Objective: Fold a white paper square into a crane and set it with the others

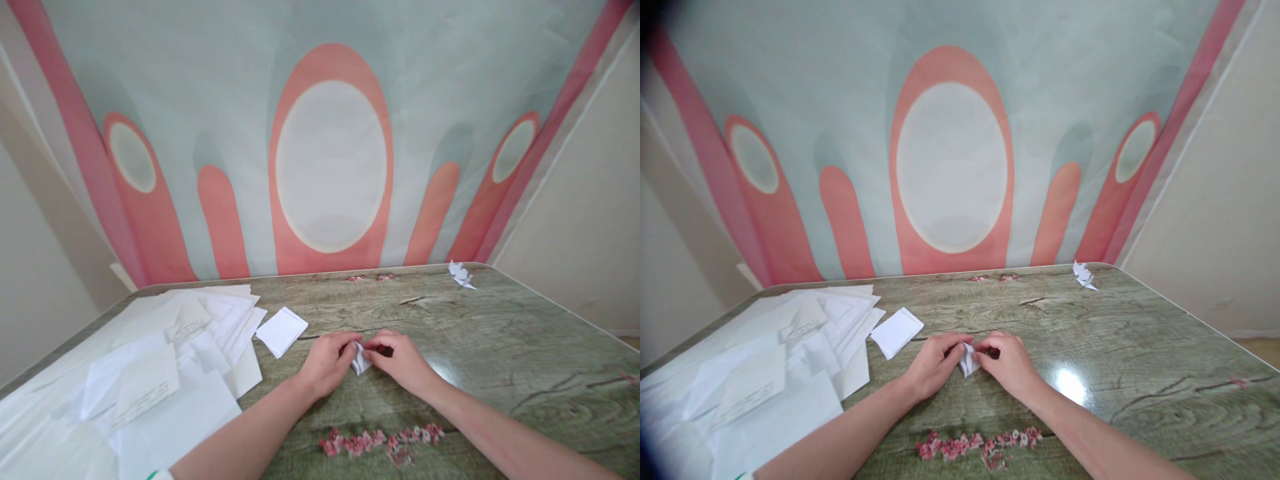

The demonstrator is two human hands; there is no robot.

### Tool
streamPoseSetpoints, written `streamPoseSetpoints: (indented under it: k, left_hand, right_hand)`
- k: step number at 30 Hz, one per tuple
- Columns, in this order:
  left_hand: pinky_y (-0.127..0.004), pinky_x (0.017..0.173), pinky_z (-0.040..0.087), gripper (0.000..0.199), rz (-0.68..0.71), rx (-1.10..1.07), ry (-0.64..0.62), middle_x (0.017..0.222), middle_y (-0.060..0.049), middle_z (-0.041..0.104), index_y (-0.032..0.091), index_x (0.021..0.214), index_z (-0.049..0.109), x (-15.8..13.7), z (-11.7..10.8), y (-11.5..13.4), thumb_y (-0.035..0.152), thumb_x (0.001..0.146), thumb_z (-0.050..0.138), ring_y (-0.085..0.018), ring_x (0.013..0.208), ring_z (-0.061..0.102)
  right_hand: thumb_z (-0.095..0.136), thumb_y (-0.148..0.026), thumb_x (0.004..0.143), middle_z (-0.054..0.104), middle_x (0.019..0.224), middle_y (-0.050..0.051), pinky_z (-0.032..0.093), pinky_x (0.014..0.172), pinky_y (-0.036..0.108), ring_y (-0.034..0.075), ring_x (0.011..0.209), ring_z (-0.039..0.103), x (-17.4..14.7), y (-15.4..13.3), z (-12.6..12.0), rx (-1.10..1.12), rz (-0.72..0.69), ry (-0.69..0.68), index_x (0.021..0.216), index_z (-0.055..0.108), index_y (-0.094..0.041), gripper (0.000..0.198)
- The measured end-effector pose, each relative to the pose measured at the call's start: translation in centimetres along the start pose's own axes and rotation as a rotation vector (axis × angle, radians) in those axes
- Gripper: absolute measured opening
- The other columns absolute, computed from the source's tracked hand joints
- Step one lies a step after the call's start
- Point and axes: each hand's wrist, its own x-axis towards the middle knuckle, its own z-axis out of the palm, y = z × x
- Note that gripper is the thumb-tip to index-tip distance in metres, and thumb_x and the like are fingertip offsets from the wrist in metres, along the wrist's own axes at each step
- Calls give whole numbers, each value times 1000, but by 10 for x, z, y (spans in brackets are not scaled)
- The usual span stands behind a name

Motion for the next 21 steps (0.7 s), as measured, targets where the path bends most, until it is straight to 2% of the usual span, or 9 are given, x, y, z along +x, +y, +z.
streamPoseSetpoints:
  k: [7, 14, 21]
  left_hand:
    - [-22, 67, 45, 30, -64, -22, 2, 90, -3, 69, 17, 103, 64, -1, -3, 4, 28, 85, 42, -14, 72, 60]
    - [-21, 67, 45, 31, -82, 8, 30, 90, -1, 69, 19, 101, 67, 0, 0, 3, 35, 78, 55, -14, 71, 60]
    - [-19, 63, 42, 24, -26, 23, 19, 83, 1, 70, 21, 97, 68, 2, 0, 1, 28, 83, 49, -12, 66, 58]
  right_hand:
    - [62, -30, 73, 67, 77, 3, 41, 71, 29, 19, 78, 58, 1, -2, -1, 8, 16, -4, 78, 71, -23, 13]
    - [61, -34, 74, 66, 76, 3, 40, 71, 30, 20, 78, 58, 0, -5, -3, 3, 12, 9, 77, 71, -23, 15]
    - [60, -30, 73, 67, 76, 3, 40, 70, 29, 19, 78, 59, -1, -7, -3, -4, 15, 9, 77, 71, -22, 14]
